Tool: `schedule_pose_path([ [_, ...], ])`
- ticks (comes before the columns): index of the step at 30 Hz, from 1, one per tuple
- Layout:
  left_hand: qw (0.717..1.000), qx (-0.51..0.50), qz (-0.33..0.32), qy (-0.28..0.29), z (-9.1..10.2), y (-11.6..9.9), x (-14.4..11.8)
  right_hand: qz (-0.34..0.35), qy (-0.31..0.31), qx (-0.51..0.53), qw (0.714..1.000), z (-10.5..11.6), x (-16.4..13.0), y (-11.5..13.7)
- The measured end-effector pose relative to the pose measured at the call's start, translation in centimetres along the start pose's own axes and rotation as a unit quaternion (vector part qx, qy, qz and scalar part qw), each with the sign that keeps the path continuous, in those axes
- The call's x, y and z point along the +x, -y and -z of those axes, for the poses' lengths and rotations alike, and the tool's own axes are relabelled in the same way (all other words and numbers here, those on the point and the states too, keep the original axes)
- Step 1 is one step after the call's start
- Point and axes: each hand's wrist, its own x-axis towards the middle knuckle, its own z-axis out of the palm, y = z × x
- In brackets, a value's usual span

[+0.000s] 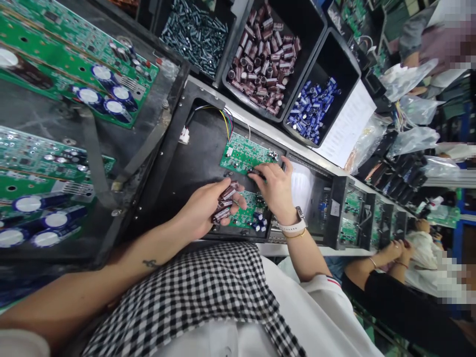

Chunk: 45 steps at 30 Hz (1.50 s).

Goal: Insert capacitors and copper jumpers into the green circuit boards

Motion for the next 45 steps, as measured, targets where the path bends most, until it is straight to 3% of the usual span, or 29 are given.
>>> schedule_pose_path([
  [4,1.000,0.000,0.006,-0.012,0.1,0.4,0.2,-0.011,-0.003,0.081,0.997,1.9,-0.1,1.8],
  [8,1.000,-0.013,0.023,0.014,0.1,0.5,0.3,0.031,0.055,0.195,0.979,3.4,0.5,3.9],
  [12,0.999,-0.029,0.020,-0.009,0.1,0.1,0.2,-0.009,0.029,0.073,0.997,1.5,1.7,3.1],
  [16,0.999,-0.027,-0.001,-0.024,0.1,-0.3,0.0,-0.015,0.046,0.015,0.999,-0.3,2.4,1.8],
  [25,0.998,-0.038,-0.060,-0.001,0.6,0.3,0.2,0.013,0.048,-0.023,0.999,0.1,2.7,2.2],
  [31,0.995,-0.072,-0.057,-0.033,0.6,0.0,0.3,0.060,0.045,0.019,0.997,-0.2,2.7,1.8],
  [35,0.996,-0.064,-0.055,-0.014,0.8,0.2,0.3,0.043,0.042,0.114,0.992,1.6,2.6,2.9],
  [39,0.997,-0.058,-0.051,0.001,0.9,0.4,0.4,0.067,0.091,0.209,0.971,3.1,2.7,4.6],
  [45,0.994,-0.092,-0.013,-0.055,0.5,-0.1,0.3,0.027,0.033,0.097,0.994,0.0,4.3,4.0],
])
